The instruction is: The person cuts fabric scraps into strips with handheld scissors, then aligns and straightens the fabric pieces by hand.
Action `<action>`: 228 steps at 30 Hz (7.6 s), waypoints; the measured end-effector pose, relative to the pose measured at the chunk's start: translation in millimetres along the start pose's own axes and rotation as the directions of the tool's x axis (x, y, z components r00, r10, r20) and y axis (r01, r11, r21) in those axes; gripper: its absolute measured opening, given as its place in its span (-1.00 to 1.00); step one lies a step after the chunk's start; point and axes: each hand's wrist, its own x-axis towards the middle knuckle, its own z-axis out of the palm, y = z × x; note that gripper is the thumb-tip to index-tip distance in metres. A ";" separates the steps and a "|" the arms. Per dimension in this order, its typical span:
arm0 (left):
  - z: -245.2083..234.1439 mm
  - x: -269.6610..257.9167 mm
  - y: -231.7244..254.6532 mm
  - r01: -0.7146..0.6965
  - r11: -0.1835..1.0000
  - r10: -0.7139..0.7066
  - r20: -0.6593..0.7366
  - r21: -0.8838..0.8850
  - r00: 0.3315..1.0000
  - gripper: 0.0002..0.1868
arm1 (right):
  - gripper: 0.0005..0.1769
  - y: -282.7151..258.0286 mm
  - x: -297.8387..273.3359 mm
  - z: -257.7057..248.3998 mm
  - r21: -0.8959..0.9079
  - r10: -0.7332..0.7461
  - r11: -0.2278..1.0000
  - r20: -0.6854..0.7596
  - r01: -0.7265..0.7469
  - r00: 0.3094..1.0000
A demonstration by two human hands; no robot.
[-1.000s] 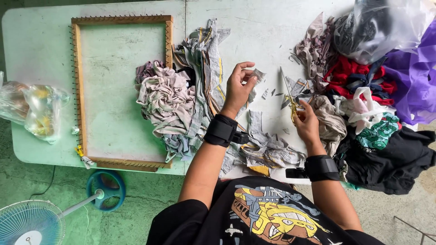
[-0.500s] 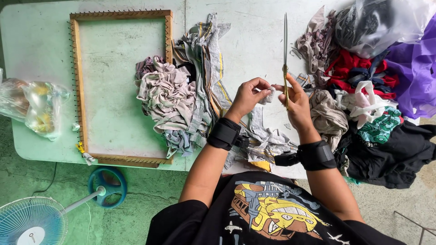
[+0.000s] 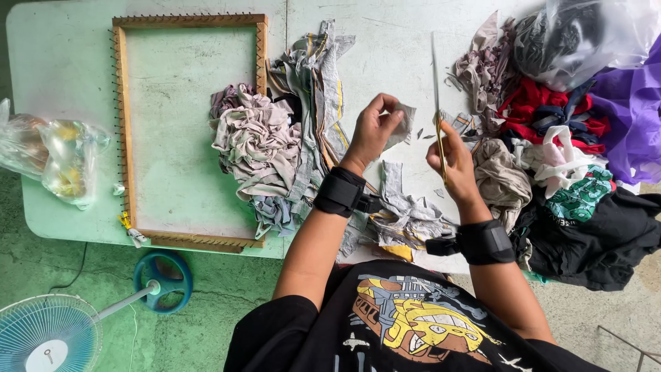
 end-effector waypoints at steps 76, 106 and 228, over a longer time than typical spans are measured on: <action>-23.4 2.1 -34.1 0.137 0.966 -0.163 -0.107 -0.220 0.981 -0.78 | -0.16 75.0 -22.2 -5.9 -0.875 0.157 0.459 -0.092 -0.155 0.983; -127.9 -85.8 -74.4 0.280 0.912 -0.371 0.308 0.301 0.876 -0.73 | -0.94 -9.3 22.3 -52.6 0.088 -0.134 0.984 -0.234 0.158 0.963; 15.8 -84.2 -76.9 0.153 0.988 -0.138 0.331 -0.020 0.934 -0.84 | -0.93 34.1 -2.9 3.3 0.473 0.006 0.881 0.042 -0.026 0.999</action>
